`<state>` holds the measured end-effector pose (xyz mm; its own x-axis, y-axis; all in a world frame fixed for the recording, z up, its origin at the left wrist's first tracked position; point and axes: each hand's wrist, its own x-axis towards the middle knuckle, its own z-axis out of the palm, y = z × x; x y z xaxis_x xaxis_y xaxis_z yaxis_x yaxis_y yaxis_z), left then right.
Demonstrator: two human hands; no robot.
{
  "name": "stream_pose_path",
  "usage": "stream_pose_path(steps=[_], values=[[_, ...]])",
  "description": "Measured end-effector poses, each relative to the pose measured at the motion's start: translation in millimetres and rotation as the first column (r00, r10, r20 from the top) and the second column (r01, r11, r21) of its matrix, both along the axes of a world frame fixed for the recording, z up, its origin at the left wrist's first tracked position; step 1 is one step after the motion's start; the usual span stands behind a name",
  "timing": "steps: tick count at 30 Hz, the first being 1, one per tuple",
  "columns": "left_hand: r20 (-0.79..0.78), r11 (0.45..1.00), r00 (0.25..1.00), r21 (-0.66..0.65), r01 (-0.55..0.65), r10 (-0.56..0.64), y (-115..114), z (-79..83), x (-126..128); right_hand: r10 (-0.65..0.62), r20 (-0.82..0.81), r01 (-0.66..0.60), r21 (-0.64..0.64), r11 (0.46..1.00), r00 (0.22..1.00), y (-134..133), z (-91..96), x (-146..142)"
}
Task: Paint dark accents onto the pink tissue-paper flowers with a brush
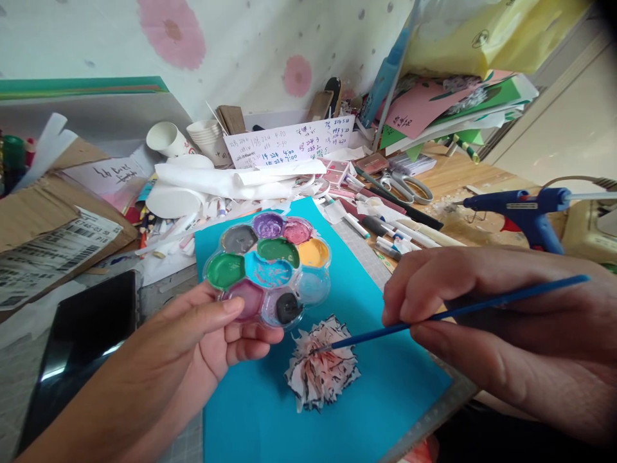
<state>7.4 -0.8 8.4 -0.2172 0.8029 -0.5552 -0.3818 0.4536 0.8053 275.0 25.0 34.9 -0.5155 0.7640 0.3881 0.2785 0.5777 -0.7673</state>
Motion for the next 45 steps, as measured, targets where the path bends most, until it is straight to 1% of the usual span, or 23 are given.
stream_pose_path(steps=[4, 6, 11, 15, 21, 25, 30, 36, 39, 42, 45], values=[[0.001, 1.0, 1.0, -0.004, -0.001, 0.001, 0.5, 0.6, 0.4, -0.032, -0.023, 0.033, 0.011, 0.999, 0.999, 0.5, -3.1, -0.1], [-0.001, 1.0, 1.0, -0.005, 0.002, -0.002, 1.2, 0.4, 1.1, -0.046, -0.026, 0.045, -0.015, 0.999, 0.999, 0.0, -2.5, -0.6], [0.009, 1.0, 1.0, 0.0, 0.004, -0.004, 1.6, 1.3, 2.1, -0.008, -0.028, 0.007, -0.056, 0.998, 1.0, 0.1, -0.1, -0.1], [0.009, 1.0, 1.0, -0.011, 0.012, -0.012, 1.0, 1.7, 1.4, -0.07, -0.059, 0.066, -0.066, 0.996, 0.996, 0.7, -1.2, -0.2], [0.005, 1.0, 1.0, 0.004, 0.007, -0.007, 4.0, 0.2, 1.6, -0.01, -0.044, 0.007, -0.062, 0.998, 0.999, -0.3, -6.5, 1.4], [0.012, 1.0, 1.0, 0.007, 0.021, -0.022, 4.2, -1.2, 2.5, -0.051, -0.07, 0.048, -0.043, 0.998, 0.996, 0.3, -8.5, 0.8], [0.009, 1.0, 1.0, 0.017, 0.001, -0.001, 2.2, -1.7, 1.3, -0.01, -0.058, 0.006, -0.073, 0.997, 0.998, 1.9, -7.2, -0.6], [0.006, 0.999, 1.0, 0.018, 0.028, -0.028, 0.7, -3.6, -2.8, -0.039, -0.045, 0.036, -0.074, 0.997, 0.998, 2.0, -5.1, -1.4], [0.011, 1.0, 1.0, 0.015, 0.021, -0.021, 1.6, -3.1, -1.7, -0.03, -0.051, 0.027, -0.058, 0.998, 0.998, 1.5, -5.9, -1.4], [0.009, 1.0, 1.0, 0.005, 0.02, -0.02, 2.5, -2.5, -0.4, -0.06, -0.067, 0.056, -0.05, 0.997, 0.996, 1.7, -5.8, -2.1], [0.002, 1.0, 1.0, 0.003, 0.018, -0.018, 2.3, -3.1, -0.5, -0.063, -0.047, 0.06, -0.048, 0.997, 0.997, 2.3, -5.1, -3.2]])
